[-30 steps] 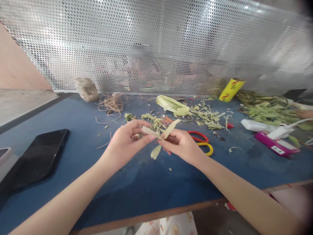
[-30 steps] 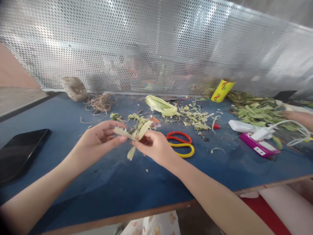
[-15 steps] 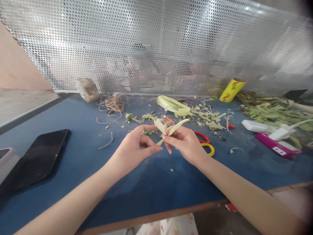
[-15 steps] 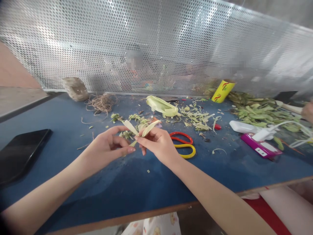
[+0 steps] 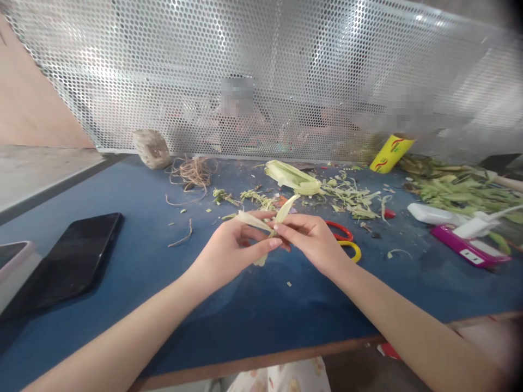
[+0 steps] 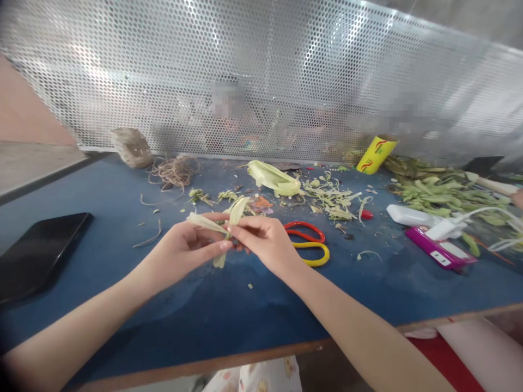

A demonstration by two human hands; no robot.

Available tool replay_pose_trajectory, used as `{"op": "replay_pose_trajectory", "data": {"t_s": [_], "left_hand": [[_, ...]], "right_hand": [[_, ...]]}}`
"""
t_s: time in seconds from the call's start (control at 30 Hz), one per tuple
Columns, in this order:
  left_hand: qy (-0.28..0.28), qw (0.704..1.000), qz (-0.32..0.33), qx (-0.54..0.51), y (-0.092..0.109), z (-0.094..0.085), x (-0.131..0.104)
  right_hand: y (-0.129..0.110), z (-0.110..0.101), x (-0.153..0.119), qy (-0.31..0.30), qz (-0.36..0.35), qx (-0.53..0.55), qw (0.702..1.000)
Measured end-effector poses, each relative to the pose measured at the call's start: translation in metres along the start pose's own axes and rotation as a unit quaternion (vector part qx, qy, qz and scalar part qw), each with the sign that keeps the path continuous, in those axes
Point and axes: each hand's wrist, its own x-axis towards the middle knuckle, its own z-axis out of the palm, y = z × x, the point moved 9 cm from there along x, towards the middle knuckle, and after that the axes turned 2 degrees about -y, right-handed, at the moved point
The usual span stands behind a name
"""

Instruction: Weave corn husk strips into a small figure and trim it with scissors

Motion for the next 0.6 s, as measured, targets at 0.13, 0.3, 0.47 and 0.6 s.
{"op": "replay_pose_trajectory", "data": {"t_s": [0.13, 0.3, 0.47, 0.6], "left_hand": [[0.030, 0.999, 0.024, 0.006, -0.004, 0.001, 0.000], [0.026, 0.999, -0.030, -0.015, -0.013, 0.007, -0.007], [0.010, 0.995, -0.075, -0.061, -0.019, 0.015, -0.009], [-0.010, 0.996, -0.073, -0.046, -0.022, 0.019, -0.009]], "right_hand": [[-0.005, -0.003, -0.005, 0.024, -0.020, -0.068, 0.997], [-0.019, -0.011, -0.011, 0.062, -0.087, -0.093, 0.990], [-0.010, -0.009, -0.009, 0.025, -0.019, -0.064, 0.997], [-0.004, -0.006, -0.008, -0.006, 0.013, -0.045, 0.999]]}}
